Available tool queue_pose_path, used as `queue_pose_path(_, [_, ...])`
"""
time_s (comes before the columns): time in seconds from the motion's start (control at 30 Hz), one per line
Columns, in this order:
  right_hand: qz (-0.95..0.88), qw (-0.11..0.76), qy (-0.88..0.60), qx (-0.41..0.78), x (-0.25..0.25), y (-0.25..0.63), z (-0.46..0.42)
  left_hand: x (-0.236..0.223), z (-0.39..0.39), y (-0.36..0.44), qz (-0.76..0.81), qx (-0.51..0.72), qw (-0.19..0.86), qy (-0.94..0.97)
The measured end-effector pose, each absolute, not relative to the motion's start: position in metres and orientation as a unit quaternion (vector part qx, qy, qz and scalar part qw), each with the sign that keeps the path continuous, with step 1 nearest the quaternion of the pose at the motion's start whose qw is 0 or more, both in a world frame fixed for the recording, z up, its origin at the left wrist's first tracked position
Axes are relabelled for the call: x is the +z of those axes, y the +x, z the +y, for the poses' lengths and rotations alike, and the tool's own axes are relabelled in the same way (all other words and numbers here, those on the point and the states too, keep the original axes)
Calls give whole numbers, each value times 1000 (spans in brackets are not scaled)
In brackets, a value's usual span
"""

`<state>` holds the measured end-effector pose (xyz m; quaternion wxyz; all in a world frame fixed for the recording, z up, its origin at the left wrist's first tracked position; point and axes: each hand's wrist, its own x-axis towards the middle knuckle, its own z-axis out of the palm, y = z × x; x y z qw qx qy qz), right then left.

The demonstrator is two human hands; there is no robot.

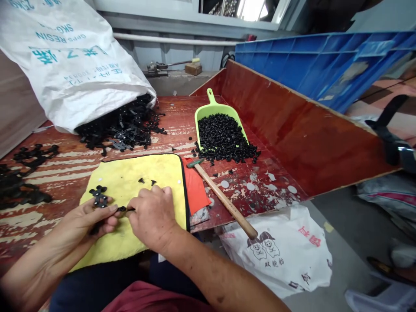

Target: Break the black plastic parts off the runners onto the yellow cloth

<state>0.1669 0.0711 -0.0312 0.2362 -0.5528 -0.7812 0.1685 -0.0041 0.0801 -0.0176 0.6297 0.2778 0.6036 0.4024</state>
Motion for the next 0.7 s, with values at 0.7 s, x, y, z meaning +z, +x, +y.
queue_pose_path(0.7, [-770, 238, -563, 181, -33, 170, 74, -12, 77, 10, 631, 411, 576, 319])
